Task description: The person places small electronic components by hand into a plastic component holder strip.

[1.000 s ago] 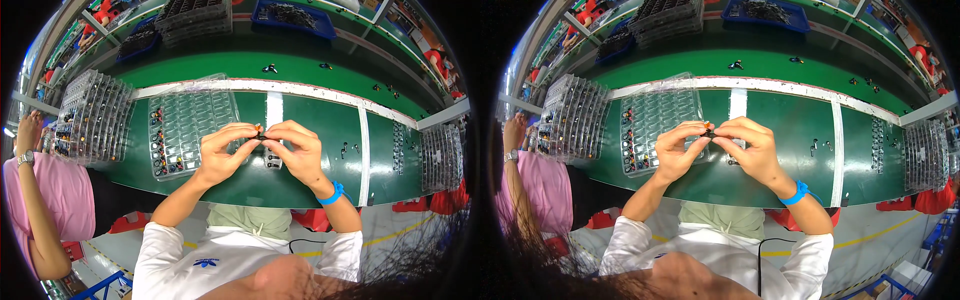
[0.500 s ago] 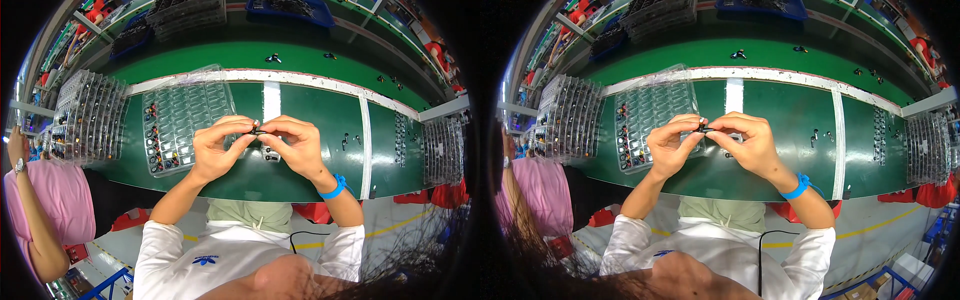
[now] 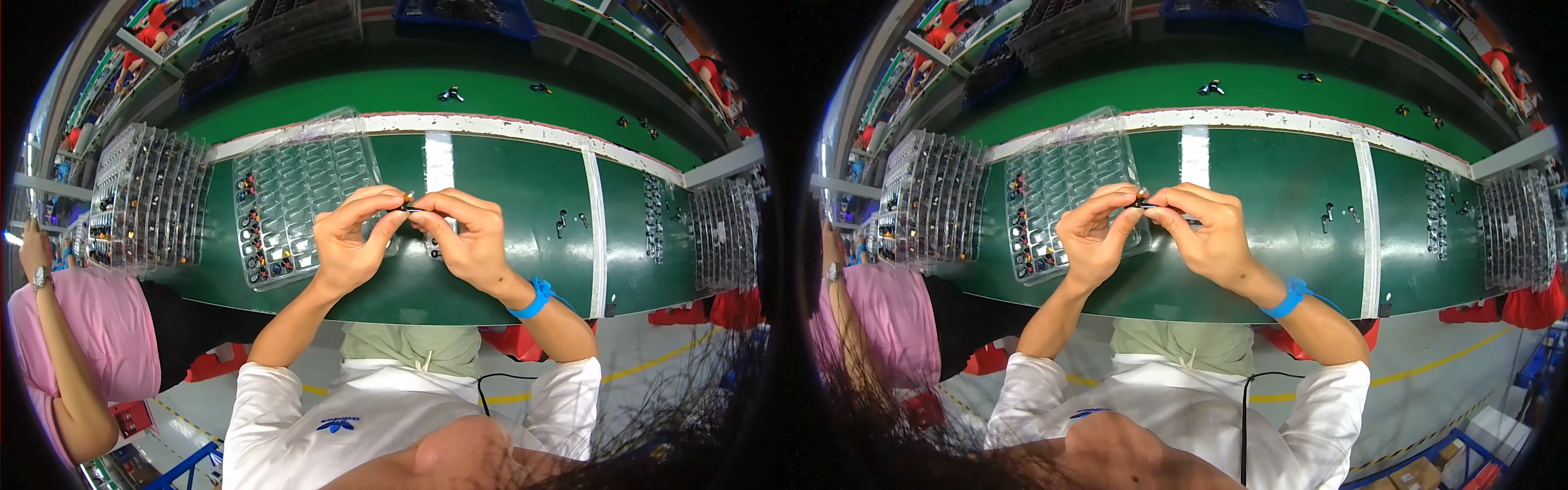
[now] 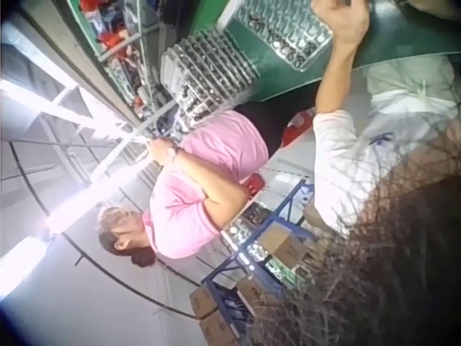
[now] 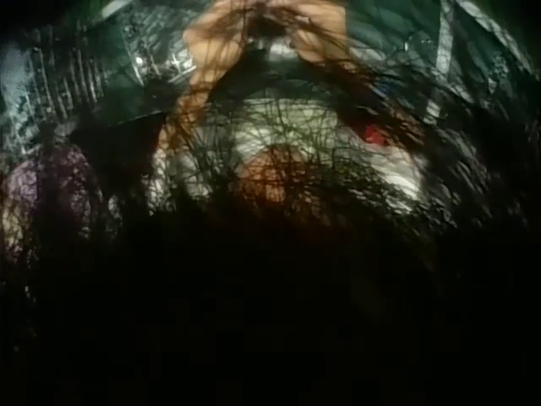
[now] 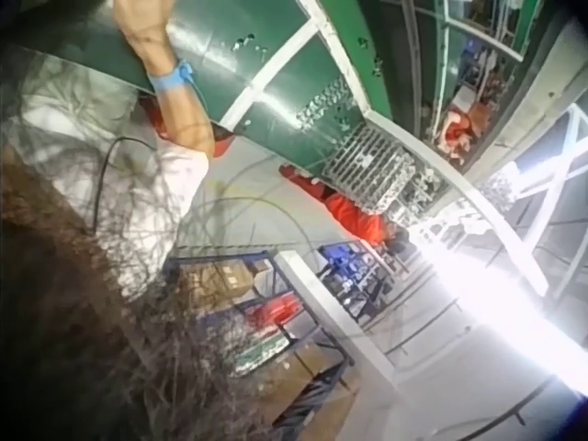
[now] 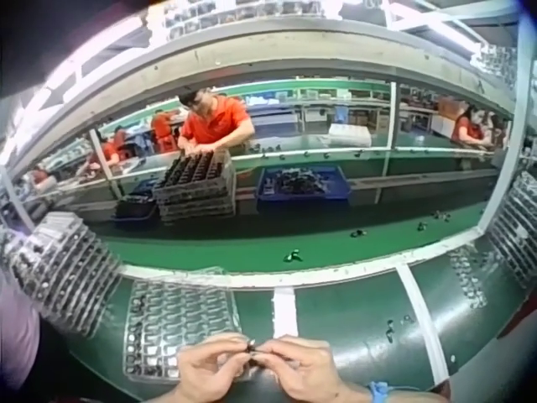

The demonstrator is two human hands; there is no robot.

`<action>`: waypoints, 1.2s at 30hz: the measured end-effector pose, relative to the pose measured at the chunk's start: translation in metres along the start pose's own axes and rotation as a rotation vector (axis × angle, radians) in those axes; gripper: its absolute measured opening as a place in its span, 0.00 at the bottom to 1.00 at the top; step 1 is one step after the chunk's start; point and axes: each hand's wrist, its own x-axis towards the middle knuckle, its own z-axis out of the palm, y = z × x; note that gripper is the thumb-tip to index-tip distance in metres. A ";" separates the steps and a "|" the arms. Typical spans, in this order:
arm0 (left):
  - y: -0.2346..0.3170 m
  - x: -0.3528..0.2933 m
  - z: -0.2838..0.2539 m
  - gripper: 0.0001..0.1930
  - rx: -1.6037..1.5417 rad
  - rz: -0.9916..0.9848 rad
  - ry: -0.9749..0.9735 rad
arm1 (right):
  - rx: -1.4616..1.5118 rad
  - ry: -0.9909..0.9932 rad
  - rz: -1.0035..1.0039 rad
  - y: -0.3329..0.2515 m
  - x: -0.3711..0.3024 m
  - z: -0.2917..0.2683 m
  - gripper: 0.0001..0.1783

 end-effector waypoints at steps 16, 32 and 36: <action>-0.061 0.112 -0.040 0.15 0.894 0.153 -0.191 | -0.879 -0.383 -0.266 0.030 0.014 -0.047 0.03; 0.027 -0.034 0.000 0.11 0.633 0.170 -0.450 | -0.647 -0.187 -0.164 0.044 0.020 -0.050 0.09; 0.048 -0.044 -0.076 0.11 0.849 0.018 -0.180 | -0.711 -0.176 -0.215 0.036 0.022 -0.049 0.09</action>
